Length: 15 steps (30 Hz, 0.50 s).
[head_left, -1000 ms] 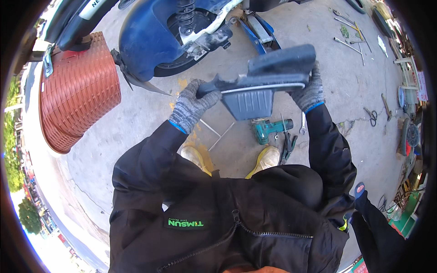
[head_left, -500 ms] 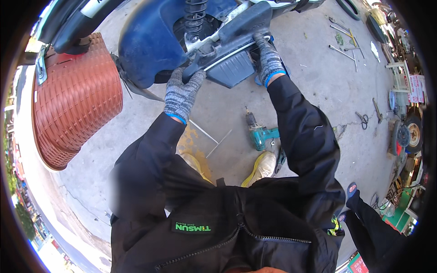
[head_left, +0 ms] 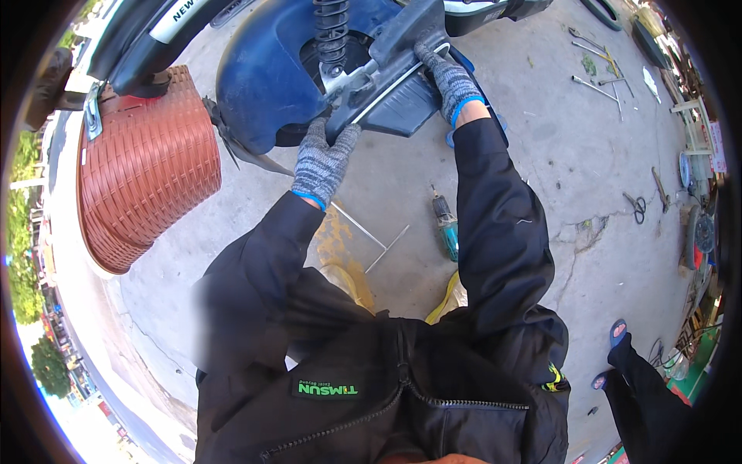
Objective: The person uses a cordless drill and a wrench to remove and install screws on the rear fender and mudguard of a scooter. They repeatedly switch between tools to tighten and loosen fasteners while working on the rear wheel area.
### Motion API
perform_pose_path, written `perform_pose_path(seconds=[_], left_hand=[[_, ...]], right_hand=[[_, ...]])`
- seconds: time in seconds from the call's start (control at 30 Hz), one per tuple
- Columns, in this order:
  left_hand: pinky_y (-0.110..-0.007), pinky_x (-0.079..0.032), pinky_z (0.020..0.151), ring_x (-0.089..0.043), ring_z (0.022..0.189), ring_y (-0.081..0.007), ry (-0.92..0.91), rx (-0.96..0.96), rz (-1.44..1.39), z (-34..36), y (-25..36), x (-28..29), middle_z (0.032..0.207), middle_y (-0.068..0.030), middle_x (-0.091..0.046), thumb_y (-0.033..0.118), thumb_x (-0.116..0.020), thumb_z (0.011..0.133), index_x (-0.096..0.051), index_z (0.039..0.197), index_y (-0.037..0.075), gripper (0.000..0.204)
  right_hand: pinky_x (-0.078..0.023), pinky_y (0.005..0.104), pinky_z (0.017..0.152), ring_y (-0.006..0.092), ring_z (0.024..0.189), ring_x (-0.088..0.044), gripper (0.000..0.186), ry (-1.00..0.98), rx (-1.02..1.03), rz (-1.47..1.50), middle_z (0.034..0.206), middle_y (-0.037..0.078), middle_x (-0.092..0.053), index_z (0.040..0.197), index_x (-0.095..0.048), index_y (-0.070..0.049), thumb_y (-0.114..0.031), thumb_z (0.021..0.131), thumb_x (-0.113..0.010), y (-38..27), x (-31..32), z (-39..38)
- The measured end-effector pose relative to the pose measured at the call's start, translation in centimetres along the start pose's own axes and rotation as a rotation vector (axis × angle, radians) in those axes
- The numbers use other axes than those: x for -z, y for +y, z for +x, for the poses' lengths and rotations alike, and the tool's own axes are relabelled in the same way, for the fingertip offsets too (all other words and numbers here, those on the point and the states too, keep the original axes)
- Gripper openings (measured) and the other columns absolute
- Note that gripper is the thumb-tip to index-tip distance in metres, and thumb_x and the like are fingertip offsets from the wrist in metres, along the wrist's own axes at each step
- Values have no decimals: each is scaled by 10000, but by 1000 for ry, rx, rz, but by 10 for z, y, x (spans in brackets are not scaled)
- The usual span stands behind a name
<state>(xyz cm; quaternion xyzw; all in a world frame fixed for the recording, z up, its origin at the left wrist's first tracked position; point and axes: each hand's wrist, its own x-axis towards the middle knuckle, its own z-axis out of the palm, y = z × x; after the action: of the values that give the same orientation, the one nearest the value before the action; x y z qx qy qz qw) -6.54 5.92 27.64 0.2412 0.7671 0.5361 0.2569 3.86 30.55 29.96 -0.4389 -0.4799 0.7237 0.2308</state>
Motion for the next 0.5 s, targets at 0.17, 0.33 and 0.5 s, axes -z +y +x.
perform_pose_path(seconds=[0.17, 0.33, 0.5], left_hand=[[-310, -515, 768, -630, 844, -157, 0, 20, -117, -7, 28, 1, 997, -142, -658, 220, -764, 878, -556, 1220, -70, 494], [-319, -550, 794, -641, 922, -151, -24, -138, 120, -10, 24, 5, 1085, -139, -643, 176, -748, 895, -467, 1341, -93, 592], [-409, -528, 884, -662, 1018, -318, -59, -726, 726, -39, 34, -14, 1106, -163, -659, 162, -710, 873, -556, 1289, -10, 476]], right_hand=[[-517, 318, 813, 188, 960, -629, 608, 22, -40, 54, 1111, 79, -668, 1289, -580, -32, -411, 850, -763, 2, 0, -10], [-528, 446, 886, 224, 1099, -617, 481, -61, -53, 250, 1234, 73, -650, 1320, -603, -103, -361, 923, -690, 24, 3, -50], [-544, 385, 850, 204, 1053, -629, 438, 179, 57, 495, 1180, 74, -663, 1277, -616, -59, -365, 965, -641, 61, -6, -55]])
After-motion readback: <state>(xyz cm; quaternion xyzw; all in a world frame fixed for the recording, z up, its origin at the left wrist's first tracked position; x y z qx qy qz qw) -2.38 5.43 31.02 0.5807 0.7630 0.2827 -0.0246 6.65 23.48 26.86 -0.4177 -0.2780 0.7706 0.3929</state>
